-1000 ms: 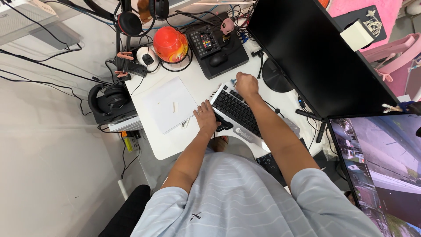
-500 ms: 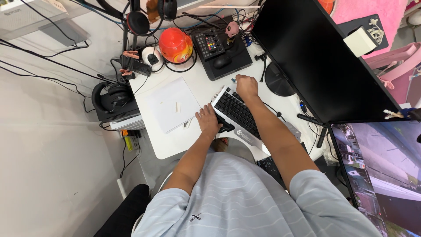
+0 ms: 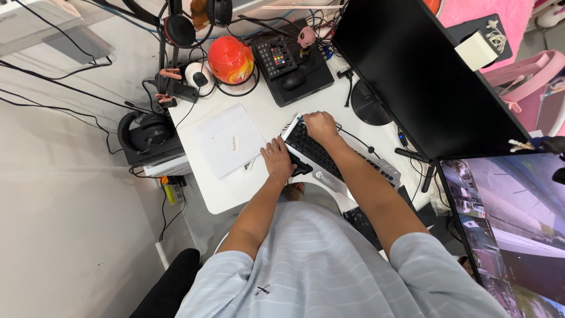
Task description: Modify or repair a computer keyboard by applying paper or tape under the keycaps.
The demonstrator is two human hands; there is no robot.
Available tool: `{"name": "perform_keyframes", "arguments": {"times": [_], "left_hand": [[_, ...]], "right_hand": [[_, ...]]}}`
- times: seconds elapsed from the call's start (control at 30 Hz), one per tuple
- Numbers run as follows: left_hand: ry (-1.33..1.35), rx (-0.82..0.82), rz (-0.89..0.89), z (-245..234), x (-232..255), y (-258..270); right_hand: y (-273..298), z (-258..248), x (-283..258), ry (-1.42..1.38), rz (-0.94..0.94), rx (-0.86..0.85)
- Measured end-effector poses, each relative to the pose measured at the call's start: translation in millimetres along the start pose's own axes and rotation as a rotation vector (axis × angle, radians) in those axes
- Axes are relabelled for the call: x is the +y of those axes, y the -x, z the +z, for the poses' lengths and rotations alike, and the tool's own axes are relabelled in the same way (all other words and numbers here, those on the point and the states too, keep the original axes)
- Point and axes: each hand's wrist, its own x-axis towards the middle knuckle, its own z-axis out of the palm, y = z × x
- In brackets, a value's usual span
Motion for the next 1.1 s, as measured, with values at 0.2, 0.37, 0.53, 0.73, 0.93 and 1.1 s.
{"name": "perform_keyframes", "arguments": {"times": [0.2, 0.37, 0.53, 0.73, 0.93, 1.1], "left_hand": [[-0.048, -0.045, 0.03, -11, 4, -8], [-0.093, -0.065, 0.047, -16, 3, -5], [-0.114, -0.006, 0.11, -11, -8, 4], [-0.27, 0.144, 0.557, 44, -16, -15], [-0.429, 0.036, 0.741, 11, -4, -9], [-0.465, -0.032, 0.741, 12, -5, -11]], "right_hand": [[14, -25, 3, -0.039, 0.106, -0.068], [2, -13, 4, -0.042, 0.134, -0.051], [1, -3, 3, -0.008, 0.13, -0.11], [38, -24, 10, -0.027, 0.269, -0.141], [88, -22, 29, -0.024, 0.333, -0.107], [109, -30, 33, -0.012, 0.423, -0.151]]}}
